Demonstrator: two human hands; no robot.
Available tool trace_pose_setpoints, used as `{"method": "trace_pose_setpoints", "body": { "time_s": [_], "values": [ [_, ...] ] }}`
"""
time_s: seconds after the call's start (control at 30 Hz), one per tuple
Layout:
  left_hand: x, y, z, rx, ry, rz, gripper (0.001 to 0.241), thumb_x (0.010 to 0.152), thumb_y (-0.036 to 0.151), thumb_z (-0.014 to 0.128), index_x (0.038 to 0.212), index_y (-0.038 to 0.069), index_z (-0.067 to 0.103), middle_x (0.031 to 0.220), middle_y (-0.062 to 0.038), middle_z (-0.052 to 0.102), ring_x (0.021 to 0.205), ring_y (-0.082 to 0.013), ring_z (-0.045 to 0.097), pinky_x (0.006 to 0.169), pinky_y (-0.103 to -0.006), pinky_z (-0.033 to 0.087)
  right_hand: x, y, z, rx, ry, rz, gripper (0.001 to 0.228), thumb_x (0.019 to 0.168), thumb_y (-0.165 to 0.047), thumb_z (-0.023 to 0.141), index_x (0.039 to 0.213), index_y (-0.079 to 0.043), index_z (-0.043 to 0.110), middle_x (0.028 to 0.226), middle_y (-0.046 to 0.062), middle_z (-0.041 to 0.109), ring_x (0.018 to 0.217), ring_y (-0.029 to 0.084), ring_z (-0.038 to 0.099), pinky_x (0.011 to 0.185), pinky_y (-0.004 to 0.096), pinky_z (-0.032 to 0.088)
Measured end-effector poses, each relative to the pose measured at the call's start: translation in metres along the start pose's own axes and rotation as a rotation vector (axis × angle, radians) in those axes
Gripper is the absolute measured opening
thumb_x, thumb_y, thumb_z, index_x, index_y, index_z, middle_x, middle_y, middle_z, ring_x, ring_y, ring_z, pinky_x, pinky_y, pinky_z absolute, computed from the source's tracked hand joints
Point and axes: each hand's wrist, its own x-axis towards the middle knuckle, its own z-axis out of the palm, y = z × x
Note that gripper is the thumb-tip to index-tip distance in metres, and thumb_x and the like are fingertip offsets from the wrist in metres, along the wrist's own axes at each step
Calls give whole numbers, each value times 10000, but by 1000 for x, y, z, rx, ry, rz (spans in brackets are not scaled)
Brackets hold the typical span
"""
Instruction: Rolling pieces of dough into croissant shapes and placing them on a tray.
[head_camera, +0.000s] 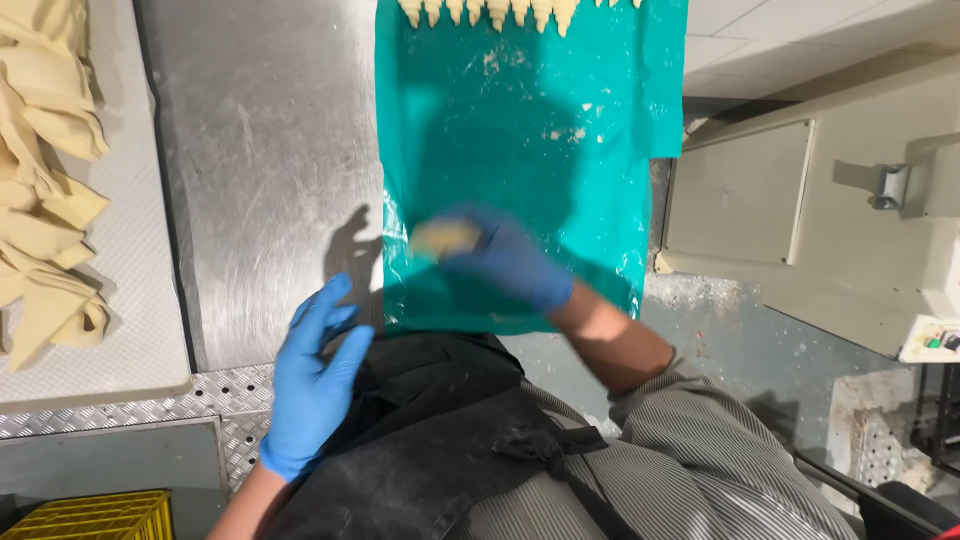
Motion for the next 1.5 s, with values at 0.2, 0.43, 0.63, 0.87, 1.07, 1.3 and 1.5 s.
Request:
{"method": "trace_pose_setpoints", "body": {
  "time_s": [0.2, 0.43, 0.63, 0.87, 1.07, 1.3, 1.5],
  "values": [
    [-21, -39, -27, -172, 159, -232, 542, 982, 32, 588, 1516, 49, 500, 1334, -72, 667, 1160, -158, 626, 1013, -297, 492, 93, 135, -232, -203, 943, -301, 302, 1029, -130, 744, 1286, 10, 671, 1096, 53, 697, 961, 124, 623, 867, 272, 541],
    [-45, -49, -45, -139, 307, -475, 534, 991, 69, 577, 1519, 64, 498, 1276, -112, 672, 1200, -158, 624, 1085, -321, 470, 165, 193, -314, -419, 1315, -227, 289, 943, -179, 769, 1164, -22, 671, 986, 62, 704, 869, 153, 613, 794, 311, 552],
    [-63, -57, -63, -190, 415, -596, 484, 1000, 109, 555, 1482, 58, 541, 1303, -140, 680, 1189, -189, 657, 1081, -327, 488, 200, 194, -289, -1141, 1477, 232, 605, 1014, -450, 568, 1412, -8, 458, 1493, 216, 431, 1364, 373, 418, 1084, 494, 375],
    [-81, -100, -90, -284, 414, -422, 460, 985, 121, 597, 1433, 17, 584, 1287, -117, 696, 1144, -178, 658, 1014, -299, 491, 215, 243, -342, -1153, 1243, 181, 820, 1168, -506, 515, 1575, 135, 206, 1654, 351, 186, 1561, 497, 134, 1296, 529, 117],
    [-53, -175, -166, 81, 594, -412, 512, 1005, 313, 675, 1409, 5, 613, 1226, -140, 723, 1110, -172, 654, 984, -307, 521, 151, 179, -211, -815, 1114, -250, 451, 1164, -261, 587, 1478, 54, 513, 1560, 276, 452, 1500, 396, 399, 1263, 467, 318],
    [30, -273, -274, 944, 624, -56, 604, 965, 182, 744, 1489, -18, 522, 1453, -319, 540, 1340, -472, 504, 1121, -487, 421, 60, 118, 2, -752, 759, -311, 274, 1096, -26, 578, 1363, 20, 616, 1368, 211, 591, 1243, 331, 608, 1069, 406, 504],
    [32, -302, -311, 974, 528, -370, 585, 986, 238, 774, 1476, 28, 532, 1214, -227, 641, 1155, -395, 583, 1041, -588, 401, 28, 95, 85, -639, 771, -140, 222, 1090, -64, 600, 1302, -4, 630, 1362, 182, 611, 1249, 302, 627, 1082, 369, 512]
  ]
}}
